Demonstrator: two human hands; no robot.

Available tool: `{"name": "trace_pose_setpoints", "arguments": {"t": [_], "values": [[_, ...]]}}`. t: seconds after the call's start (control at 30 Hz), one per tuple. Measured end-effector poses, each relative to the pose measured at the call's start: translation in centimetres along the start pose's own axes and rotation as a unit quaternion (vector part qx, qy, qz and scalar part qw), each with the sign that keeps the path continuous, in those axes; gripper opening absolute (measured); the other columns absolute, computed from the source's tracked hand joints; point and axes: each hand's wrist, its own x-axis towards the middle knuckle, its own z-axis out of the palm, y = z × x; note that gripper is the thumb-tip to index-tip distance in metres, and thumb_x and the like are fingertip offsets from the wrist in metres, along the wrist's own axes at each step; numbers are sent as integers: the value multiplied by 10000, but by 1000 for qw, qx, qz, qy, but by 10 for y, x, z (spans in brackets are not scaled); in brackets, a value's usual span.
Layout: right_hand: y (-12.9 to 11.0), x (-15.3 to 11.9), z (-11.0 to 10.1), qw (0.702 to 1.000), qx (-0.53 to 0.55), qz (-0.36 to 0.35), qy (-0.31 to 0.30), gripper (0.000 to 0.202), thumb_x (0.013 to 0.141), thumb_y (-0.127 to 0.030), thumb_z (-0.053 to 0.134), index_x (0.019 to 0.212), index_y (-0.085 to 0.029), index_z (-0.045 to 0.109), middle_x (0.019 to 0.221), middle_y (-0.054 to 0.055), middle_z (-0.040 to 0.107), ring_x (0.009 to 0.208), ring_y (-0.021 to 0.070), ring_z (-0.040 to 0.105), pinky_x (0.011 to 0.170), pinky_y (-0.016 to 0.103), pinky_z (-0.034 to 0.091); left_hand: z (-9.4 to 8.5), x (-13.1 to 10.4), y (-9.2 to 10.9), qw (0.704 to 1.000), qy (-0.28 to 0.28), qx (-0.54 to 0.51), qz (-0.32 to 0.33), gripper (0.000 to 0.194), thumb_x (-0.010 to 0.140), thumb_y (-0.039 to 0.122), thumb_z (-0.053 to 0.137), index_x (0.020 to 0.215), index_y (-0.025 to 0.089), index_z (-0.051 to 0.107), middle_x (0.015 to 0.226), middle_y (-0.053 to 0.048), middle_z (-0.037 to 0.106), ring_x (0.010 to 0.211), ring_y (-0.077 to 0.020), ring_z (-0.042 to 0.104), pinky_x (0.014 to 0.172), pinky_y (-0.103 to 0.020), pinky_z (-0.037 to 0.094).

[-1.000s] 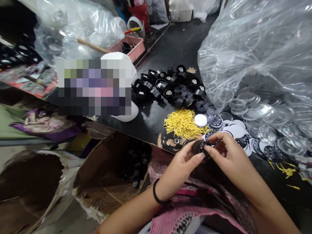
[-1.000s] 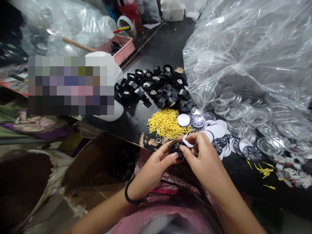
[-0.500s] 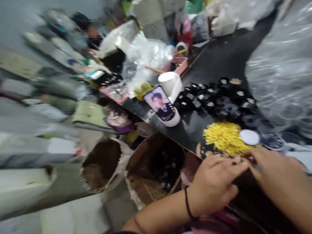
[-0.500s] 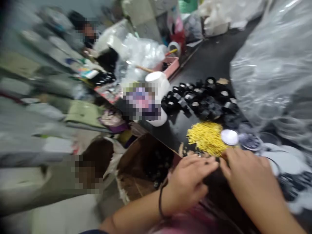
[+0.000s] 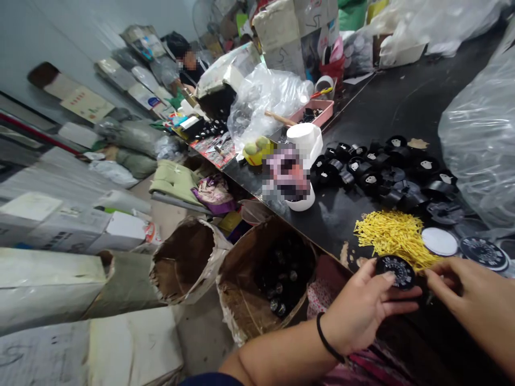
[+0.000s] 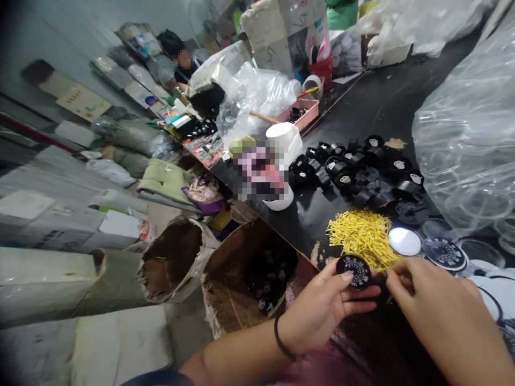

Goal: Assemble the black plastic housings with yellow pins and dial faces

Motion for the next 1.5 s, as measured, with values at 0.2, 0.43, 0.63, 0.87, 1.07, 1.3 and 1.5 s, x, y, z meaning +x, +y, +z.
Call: {"name": "trace_pose_setpoints", "arguments": {"t": [0.2, 0.43, 0.63, 0.87, 1.07, 1.3, 1.5], "values": [[-17, 3, -16, 978, 112, 168, -53, 351, 548, -594, 480, 697, -305, 612, 730, 60, 688, 582, 250, 598, 582, 387, 394, 12, 12, -1, 994, -53, -85, -49, 269, 810, 295, 694, 1045, 198, 605, 1079, -58, 693, 849, -179, 715, 865, -378, 497], [-20, 3, -17, 971, 147, 183, -43, 452, 519, -648, 466, 738, -283, 618, 806, 53, 703, 705, 278, 638, 653, 396, 433, 15, 13, 1, 993, -45, -100, -32, 226, 814, 267, 690, 1015, 178, 639, 1046, -66, 712, 856, -175, 710, 901, -372, 483], [-12, -2, -14, 986, 131, 105, 5, 526, 580, -688, 456, 820, -267, 663, 909, 69, 700, 855, 303, 646, 779, 452, 470, 16, 13, -1, 997, 27, -48, 52, 295, 769, 312, 739, 1014, 171, 654, 1029, -83, 719, 942, -195, 691, 974, -366, 452], [-18, -3, -21, 990, 135, 32, 11, 403, 587, -644, 451, 611, -288, 638, 691, 54, 680, 604, 258, 645, 566, 407, 483, 6, 7, -9, 972, -33, 172, 157, 394, 875, 363, 631, 1207, 156, 580, 1197, -108, 651, 1146, -249, 590, 1055, -422, 406], [-18, -6, -17, 993, 113, 9, 22, 333, 654, -554, 467, 673, -272, 642, 760, 73, 702, 664, 278, 664, 600, 423, 479, 8, 0, -1, 955, -41, 230, 183, 374, 910, 322, 571, 1233, 135, 561, 1207, -118, 646, 1134, -241, 587, 1035, -383, 426], [-18, -10, -21, 990, 143, -2, -7, 314, 718, -567, 475, 670, -275, 581, 726, 82, 680, 631, 263, 638, 543, 389, 450, 10, -6, 2, 932, -38, 297, 203, 407, 907, 309, 569, 1292, 176, 562, 1221, -99, 637, 1135, -229, 589, 1022, -351, 449], [-18, -18, -21, 989, 145, -21, 27, 343, 812, -547, 471, 736, -255, 633, 762, 60, 687, 686, 239, 640, 608, 364, 444, 5, -1, 5, 952, -34, 247, 180, 446, 893, 339, 597, 1318, 211, 552, 1264, -85, 632, 1173, -236, 582, 1051, -376, 433]]}}
